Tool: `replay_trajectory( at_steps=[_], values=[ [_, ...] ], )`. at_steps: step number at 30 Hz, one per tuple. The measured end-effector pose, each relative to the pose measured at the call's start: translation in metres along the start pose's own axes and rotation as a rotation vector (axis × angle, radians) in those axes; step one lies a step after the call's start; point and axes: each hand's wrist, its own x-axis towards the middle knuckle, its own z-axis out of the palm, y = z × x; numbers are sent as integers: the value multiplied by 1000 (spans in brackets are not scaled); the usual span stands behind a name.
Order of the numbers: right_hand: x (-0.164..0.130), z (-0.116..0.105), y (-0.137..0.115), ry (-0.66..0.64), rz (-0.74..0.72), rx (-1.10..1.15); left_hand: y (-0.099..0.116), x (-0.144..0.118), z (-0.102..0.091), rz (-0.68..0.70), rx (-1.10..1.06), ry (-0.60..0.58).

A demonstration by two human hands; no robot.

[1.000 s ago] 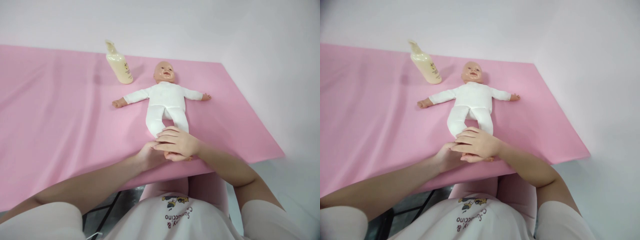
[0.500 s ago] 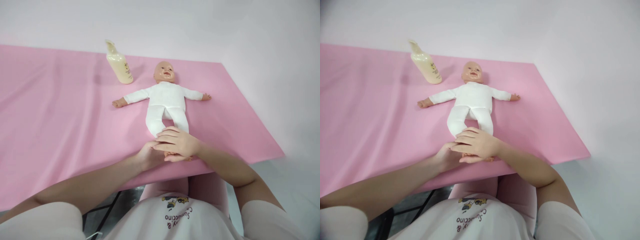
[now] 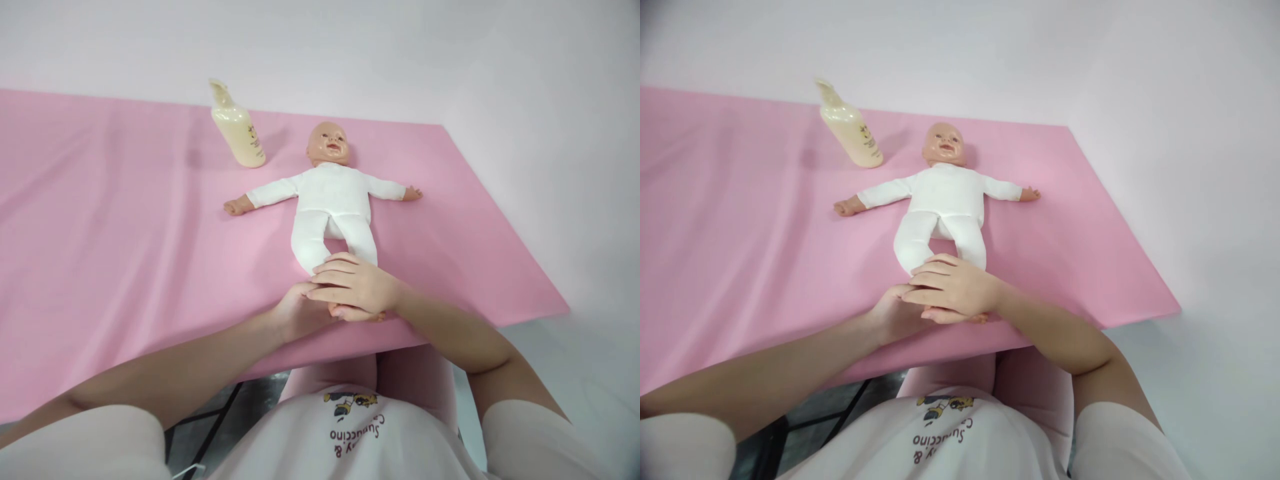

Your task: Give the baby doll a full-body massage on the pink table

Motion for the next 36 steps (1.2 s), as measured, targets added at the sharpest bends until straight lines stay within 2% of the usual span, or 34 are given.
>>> replay_trajectory(
  at_steps=[4,7,12,18,24,26,30,36],
  values=[
    [0,-1,0,2,4,-2,2,1,9,-79,-63,61],
    [1,-1,-1,-20,11,-3,3,2,13,-62,-44,34],
    [0,0,0,-20,8,-3,3,1,10,-50,-23,70],
    [1,2,0,15,2,-17,2,3,8,-39,26,-43],
    [2,0,-1,117,-18,-30,1,2,6,-44,-18,-35],
    [2,0,-1,108,-13,-33,1,2,5,-52,-21,-27],
    [1,2,-1,10,7,-22,1,2,5,-53,-37,53],
    [1,3,0,33,7,4,1,2,7,-47,-69,3]
  ],
)
